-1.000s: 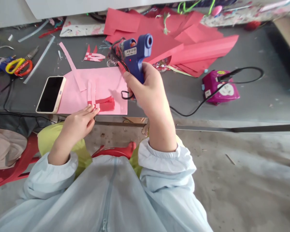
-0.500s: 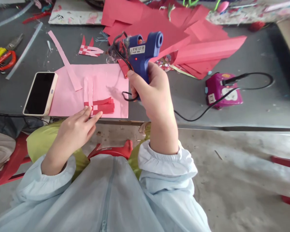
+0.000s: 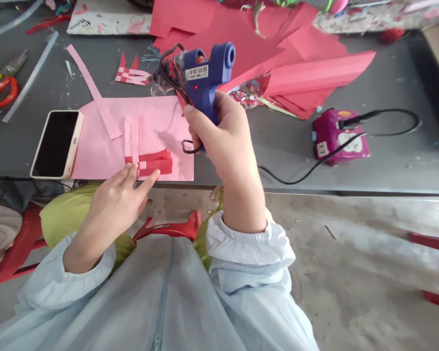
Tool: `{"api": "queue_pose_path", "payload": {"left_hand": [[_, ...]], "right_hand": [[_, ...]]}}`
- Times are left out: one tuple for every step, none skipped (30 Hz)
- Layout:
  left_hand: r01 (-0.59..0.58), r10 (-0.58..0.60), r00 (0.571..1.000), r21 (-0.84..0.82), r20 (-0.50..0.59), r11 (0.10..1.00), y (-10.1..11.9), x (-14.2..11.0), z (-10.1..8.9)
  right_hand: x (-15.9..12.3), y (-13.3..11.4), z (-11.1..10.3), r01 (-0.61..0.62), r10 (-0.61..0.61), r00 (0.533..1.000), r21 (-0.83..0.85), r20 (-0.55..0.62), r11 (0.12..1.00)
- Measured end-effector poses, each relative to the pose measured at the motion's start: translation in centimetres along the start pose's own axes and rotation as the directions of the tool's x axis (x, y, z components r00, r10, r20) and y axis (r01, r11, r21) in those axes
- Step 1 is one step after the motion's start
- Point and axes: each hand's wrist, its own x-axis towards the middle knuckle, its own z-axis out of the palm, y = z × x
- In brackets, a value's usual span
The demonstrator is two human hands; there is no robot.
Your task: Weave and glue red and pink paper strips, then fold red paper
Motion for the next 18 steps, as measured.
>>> {"api": "queue_pose_path", "payload": {"left_hand": [[-0.004,0.004,1.000,-0.001,-0.006,1.000,-0.1,0.0,0.0],[-0.005,0.005,1.000,-0.010,-0.012,1.000,-0.2,0.0,0.0],[-0.004,0.004,1.000,-0.023,-0.017,1.000,-0.3,0.0,0.0],[0.000,0.000,1.000,-0.037,-0.024,0.999,-0.4,0.0,0.0],[0.007,-0.008,0.999,-0.049,-0.034,0.999,-0.5,-0.1,0.0],[0.015,-0.017,0.999,-0.060,-0.047,0.998,-0.6,-0.1,0.0],[0.023,-0.027,0.998,-0.071,-0.061,0.997,-0.8,-0.1,0.0],[0.031,-0.037,0.996,-0.083,-0.077,0.996,-0.9,0.0,0.0],[0.040,-0.049,0.995,-0.098,-0.091,0.994,-1.0,0.0,-0.1],[0.051,-0.063,0.993,-0.117,-0.100,0.992,-1.1,0.1,-0.2],[0.068,-0.083,0.991,-0.136,-0.103,0.988,-1.2,0.1,-0.2],[0.093,-0.109,0.989,-0.152,-0.102,0.984,-1.3,0.2,-0.3],[0.122,-0.139,0.986,-0.164,-0.096,0.979,-1.4,0.2,-0.3],[0.152,-0.168,0.982,-0.169,-0.085,0.974,-1.5,0.3,-0.4],[0.181,-0.195,0.978,-0.168,-0.070,0.969,-1.6,0.4,-0.4],[0.206,-0.218,0.974,-0.162,-0.055,0.965,-1.7,0.4,-0.4],[0.227,-0.236,0.971,-0.156,-0.039,0.961,-1.8,0.4,-0.3],[0.243,-0.250,0.968,-0.154,-0.026,0.958,-1.8,0.5,-0.3]], "right_hand": [[0.0,0.0,-0.1,0.004,-0.004,1.000,0.001,-0.001,1.000],[0.0,0.0,-0.1,0.010,-0.010,1.000,0.006,-0.006,1.000],[0.0,-0.1,-0.2,0.015,-0.014,1.000,0.011,-0.013,1.000],[-0.1,-0.2,-0.2,0.017,-0.016,1.000,0.016,-0.022,1.000],[-0.1,-0.3,-0.3,0.016,-0.015,0.999,0.021,-0.034,1.000],[-0.1,-0.4,-0.3,0.012,-0.011,0.999,0.027,-0.051,1.000],[-0.1,-0.5,-0.4,0.007,-0.005,0.998,0.034,-0.067,0.999],[-0.1,-0.5,-0.4,0.004,0.000,0.997,0.045,-0.083,0.999],[-0.1,-0.6,-0.4,0.008,-0.002,0.995,0.061,-0.097,0.998],[-0.1,-0.6,-0.4,0.015,-0.007,0.994,0.075,-0.106,0.997],[-0.1,-0.6,-0.3,0.024,-0.014,0.994,0.088,-0.109,0.996],[-0.1,-0.6,-0.3,0.031,-0.021,0.994,0.098,-0.110,0.995],[-0.1,-0.6,-0.3,0.033,-0.022,0.994,0.100,-0.105,0.994],[0.0,-0.5,-0.4,0.032,-0.022,0.995,0.095,-0.101,0.995],[0.0,-0.5,-0.4,0.026,-0.019,0.996,0.081,-0.092,0.996],[0.0,-0.5,-0.5,0.019,-0.014,0.997,0.061,-0.081,0.998],[0.0,-0.5,-0.5,0.014,-0.011,0.997,0.039,-0.071,0.999],[0.0,-0.5,-0.6,0.011,-0.010,0.998,0.017,-0.064,1.000]]}}
